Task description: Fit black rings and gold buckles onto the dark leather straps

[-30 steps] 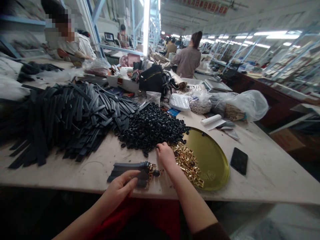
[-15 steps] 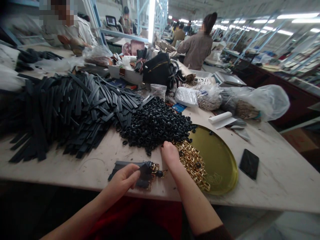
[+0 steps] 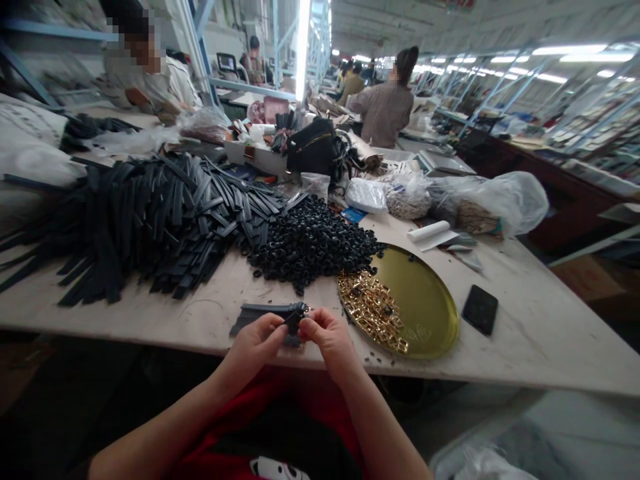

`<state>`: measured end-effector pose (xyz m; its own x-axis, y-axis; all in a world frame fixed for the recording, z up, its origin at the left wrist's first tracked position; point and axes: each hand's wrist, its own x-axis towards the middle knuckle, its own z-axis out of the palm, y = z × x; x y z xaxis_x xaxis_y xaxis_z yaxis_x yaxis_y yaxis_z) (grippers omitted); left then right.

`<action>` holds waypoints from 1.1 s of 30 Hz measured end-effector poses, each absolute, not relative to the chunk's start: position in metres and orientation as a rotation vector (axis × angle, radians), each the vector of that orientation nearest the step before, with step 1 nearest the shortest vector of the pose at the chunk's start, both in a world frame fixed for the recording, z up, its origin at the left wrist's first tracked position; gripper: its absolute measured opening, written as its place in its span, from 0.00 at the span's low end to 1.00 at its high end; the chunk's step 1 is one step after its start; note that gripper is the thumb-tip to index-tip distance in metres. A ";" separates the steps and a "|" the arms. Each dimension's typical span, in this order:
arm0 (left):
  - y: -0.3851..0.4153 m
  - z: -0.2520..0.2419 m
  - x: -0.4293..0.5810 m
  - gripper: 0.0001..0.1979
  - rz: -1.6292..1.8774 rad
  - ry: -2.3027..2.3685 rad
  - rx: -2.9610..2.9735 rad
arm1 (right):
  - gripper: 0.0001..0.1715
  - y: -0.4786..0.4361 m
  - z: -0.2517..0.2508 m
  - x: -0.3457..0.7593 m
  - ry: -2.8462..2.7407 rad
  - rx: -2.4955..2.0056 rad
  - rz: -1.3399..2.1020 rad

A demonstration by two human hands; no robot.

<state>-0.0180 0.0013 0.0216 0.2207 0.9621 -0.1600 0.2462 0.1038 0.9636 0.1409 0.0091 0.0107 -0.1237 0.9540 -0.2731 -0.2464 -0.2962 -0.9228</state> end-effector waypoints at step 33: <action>-0.004 0.021 -0.028 0.16 0.619 1.203 1.381 | 0.15 -0.018 0.006 0.133 -0.798 -1.135 1.825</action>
<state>-0.0281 -0.0040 0.0209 0.3366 0.9015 -0.2720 0.3023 0.1701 0.9379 0.1333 -0.0178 0.0057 -0.2535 0.8839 -0.3930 -0.3116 -0.4592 -0.8319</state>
